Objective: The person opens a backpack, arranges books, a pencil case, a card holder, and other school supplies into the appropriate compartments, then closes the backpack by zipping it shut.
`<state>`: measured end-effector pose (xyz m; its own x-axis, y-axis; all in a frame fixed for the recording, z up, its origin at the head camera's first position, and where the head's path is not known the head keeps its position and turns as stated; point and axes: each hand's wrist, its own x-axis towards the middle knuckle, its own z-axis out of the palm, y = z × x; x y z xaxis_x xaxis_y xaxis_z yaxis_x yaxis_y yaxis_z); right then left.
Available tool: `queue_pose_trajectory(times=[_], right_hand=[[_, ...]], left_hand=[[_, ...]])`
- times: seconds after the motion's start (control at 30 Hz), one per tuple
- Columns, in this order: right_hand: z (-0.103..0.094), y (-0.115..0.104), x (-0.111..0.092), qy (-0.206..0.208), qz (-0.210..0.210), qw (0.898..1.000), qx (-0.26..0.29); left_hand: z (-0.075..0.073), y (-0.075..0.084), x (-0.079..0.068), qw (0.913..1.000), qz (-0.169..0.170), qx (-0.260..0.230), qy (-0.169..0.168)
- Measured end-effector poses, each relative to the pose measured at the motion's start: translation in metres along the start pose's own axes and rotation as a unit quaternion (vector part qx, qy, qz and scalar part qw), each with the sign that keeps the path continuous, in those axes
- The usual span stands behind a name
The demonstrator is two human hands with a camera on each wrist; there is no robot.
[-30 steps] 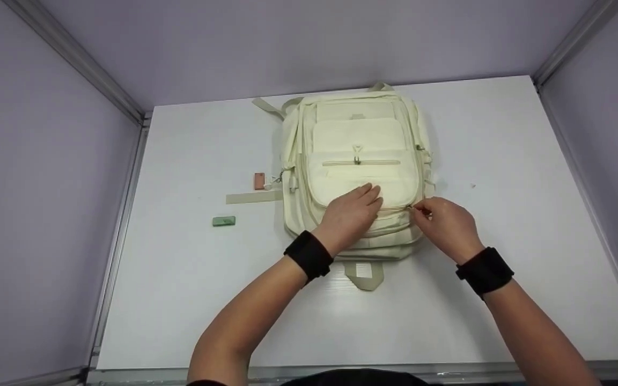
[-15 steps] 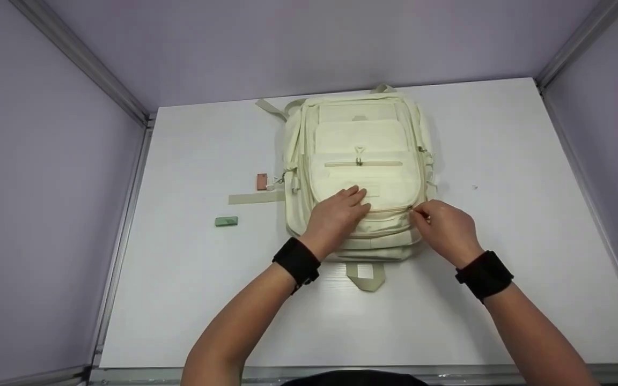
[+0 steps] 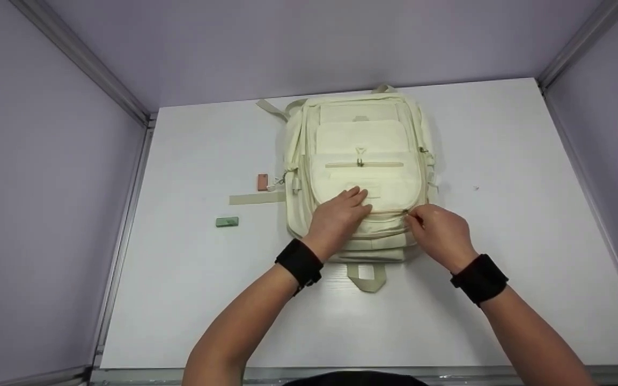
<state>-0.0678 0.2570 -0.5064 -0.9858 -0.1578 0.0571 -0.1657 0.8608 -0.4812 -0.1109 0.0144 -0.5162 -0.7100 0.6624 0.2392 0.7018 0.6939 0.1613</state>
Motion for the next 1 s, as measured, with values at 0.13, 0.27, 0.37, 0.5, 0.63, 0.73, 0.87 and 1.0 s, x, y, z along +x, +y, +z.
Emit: queue_pose_trajectory(times=[0.13,0.27,0.37,0.5,0.63,0.73,0.87,1.0], right_hand=[[0.003,-0.011,0.001,-0.014,-0.008,1.0,0.003],[0.007,-0.022,0.002,-0.009,-0.02,1.0,0.006],[0.01,-0.028,0.003,-0.004,-0.031,1.0,0.003],[0.014,-0.036,0.005,-0.003,-0.042,0.999,-0.003],[0.018,-0.044,0.008,-0.005,-0.05,0.999,-0.003],[0.021,-0.049,0.01,-0.008,-0.055,0.998,-0.003],[0.023,-0.049,0.012,-0.01,-0.053,0.999,-0.003],[0.023,-0.047,0.012,-0.016,-0.042,0.999,-0.001]], left_hand=[[0.001,0.0,0.001,0.9999,0.003,0.009,0.009],[0.002,0.001,0.001,0.9997,0.007,0.014,0.019],[0.003,0.001,0.001,0.9996,0.005,0.017,0.02],[0.004,0.001,0.001,0.9995,0.0,0.024,0.018],[0.004,0.002,0.0,0.9994,-0.004,0.025,0.021],[0.004,0.002,0.0,0.9995,-0.005,0.022,0.023],[0.002,-0.001,0.0,0.9999,-0.001,0.01,0.013],[0.0,-0.006,-0.002,0.9999,0.008,-0.004,0.007]])
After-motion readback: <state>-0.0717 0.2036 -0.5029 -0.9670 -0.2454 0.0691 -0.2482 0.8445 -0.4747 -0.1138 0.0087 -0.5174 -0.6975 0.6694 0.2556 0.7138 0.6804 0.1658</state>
